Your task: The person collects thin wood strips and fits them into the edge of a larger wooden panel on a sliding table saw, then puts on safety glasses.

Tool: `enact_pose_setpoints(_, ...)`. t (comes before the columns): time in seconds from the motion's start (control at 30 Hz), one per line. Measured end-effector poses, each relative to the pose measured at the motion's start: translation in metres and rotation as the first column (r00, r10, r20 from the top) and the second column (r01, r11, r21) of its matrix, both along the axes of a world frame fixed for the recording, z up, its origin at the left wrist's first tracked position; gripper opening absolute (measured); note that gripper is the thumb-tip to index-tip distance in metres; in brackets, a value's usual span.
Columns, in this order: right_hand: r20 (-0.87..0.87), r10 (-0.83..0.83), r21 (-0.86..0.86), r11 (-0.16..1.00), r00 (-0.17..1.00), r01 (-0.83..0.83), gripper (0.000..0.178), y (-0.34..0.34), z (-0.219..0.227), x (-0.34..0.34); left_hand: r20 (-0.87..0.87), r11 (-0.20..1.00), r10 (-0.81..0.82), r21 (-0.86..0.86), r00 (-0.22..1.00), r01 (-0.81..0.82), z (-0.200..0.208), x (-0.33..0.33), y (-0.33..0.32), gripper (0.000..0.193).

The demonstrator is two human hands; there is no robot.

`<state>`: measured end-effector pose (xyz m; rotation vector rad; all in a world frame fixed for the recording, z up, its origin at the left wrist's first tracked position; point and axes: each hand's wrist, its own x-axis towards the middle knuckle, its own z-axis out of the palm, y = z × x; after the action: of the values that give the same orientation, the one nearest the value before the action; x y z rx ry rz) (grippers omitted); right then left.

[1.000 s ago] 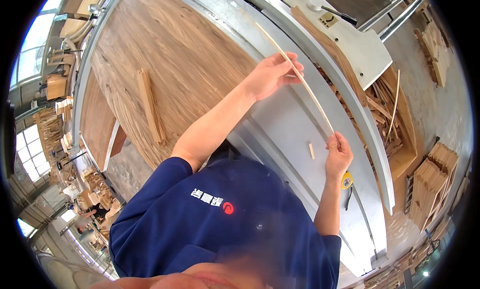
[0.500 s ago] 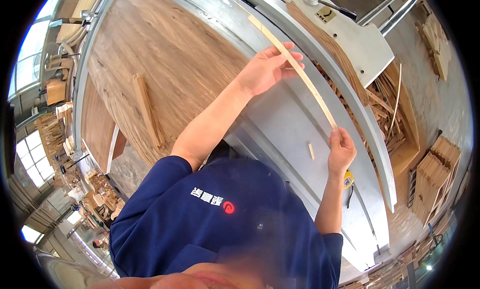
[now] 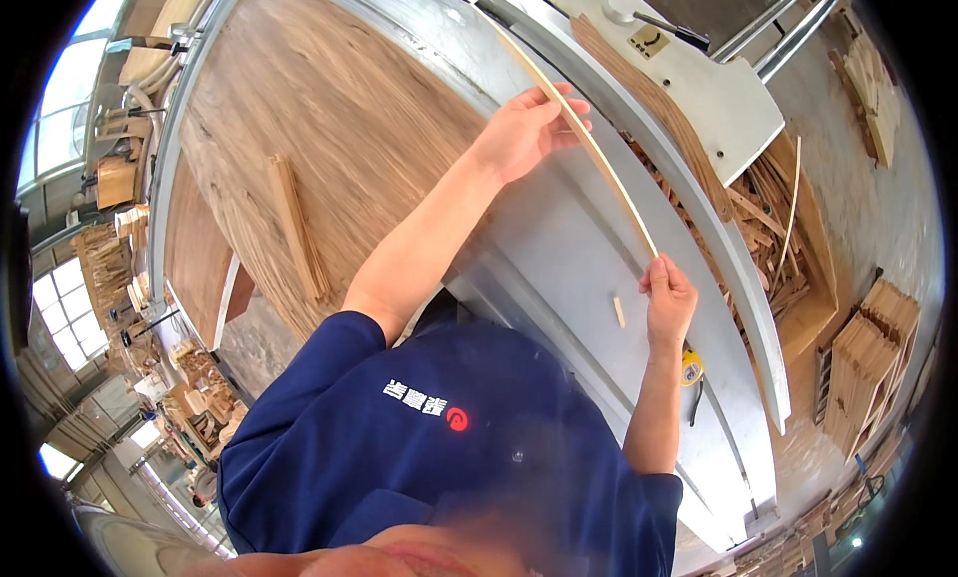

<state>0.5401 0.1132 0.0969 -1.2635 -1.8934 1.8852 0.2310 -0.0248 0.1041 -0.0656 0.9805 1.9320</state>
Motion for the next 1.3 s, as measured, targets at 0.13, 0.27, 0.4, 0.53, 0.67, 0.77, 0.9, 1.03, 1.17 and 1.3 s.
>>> enact_pose_setpoints(0.13, 0.032, -0.034, 0.123, 0.992, 0.999, 0.03, 0.028, 0.001, -0.01, -0.035, -0.097, 0.97, 0.089, -0.22, 0.991, -0.109, -0.012, -0.014, 0.016, 0.027)
enact_pose_setpoints(0.27, -0.032, -0.061, 0.161, 0.985, 0.998, 0.065, 0.029, -0.001, -0.016, -0.089, -0.303, 0.872, 0.117, -0.424, 0.946, -0.244, -0.021, -0.044, 0.032, 0.038)
enact_pose_setpoints(0.4, -0.184, -0.349, -0.329, 0.903, 0.919, 0.277, 0.024, -0.002, -0.026, -0.132, -0.319, 0.829, 0.294, -0.384, 0.901, -0.406, -0.046, -0.084, 0.041, 0.045)
enact_pose_setpoints(0.53, -0.238, -0.533, -0.686, 0.684, 0.812, 0.248, 0.015, 0.001, -0.036, -0.159, -0.327, 0.824, 0.328, -0.36, 0.886, -0.438, -0.05, -0.112, 0.042, 0.046)
enact_pose_setpoints(0.67, -0.227, -0.618, -0.793, 0.566, 0.753, 0.225, 0.014, 0.0, -0.043, -0.183, -0.438, 0.81, 0.284, -0.367, 0.853, -0.458, -0.06, -0.131, 0.042, 0.042)
enact_pose_setpoints(0.77, -0.185, -0.648, -0.812, 0.524, 0.739, 0.257, 0.014, 0.0, -0.049, -0.194, -0.688, 0.512, -0.259, -0.693, 0.678, -0.507, -0.064, -0.145, 0.035, 0.041)
enact_pose_setpoints(0.9, -0.194, -0.622, -0.789, 0.558, 0.759, 0.256, 0.015, 0.0, -0.055, -0.206, -0.773, 0.374, -0.395, -0.629, 0.497, -0.681, -0.058, -0.138, 0.035, 0.046)
enact_pose_setpoints(1.03, -0.198, -0.546, -0.775, 0.595, 0.814, 0.211, 0.017, 0.003, -0.058, -0.211, -0.85, 0.418, -0.331, -0.521, 0.409, -0.745, -0.076, -0.151, 0.037, 0.047)
enact_pose_setpoints(1.17, -0.158, -0.5, -0.717, 0.651, 0.851, 0.249, 0.019, 0.001, -0.049, -0.221, -0.859, 0.417, -0.358, -0.498, 0.366, -0.76, -0.093, -0.166, 0.033, 0.047)
enact_pose_setpoints(1.3, -0.14, -0.468, -0.638, 0.717, 0.873, 0.281, 0.019, -0.003, -0.05, -0.228, -0.889, 0.372, -0.334, -0.43, 0.313, -0.823, -0.1, -0.174, 0.033, 0.04)
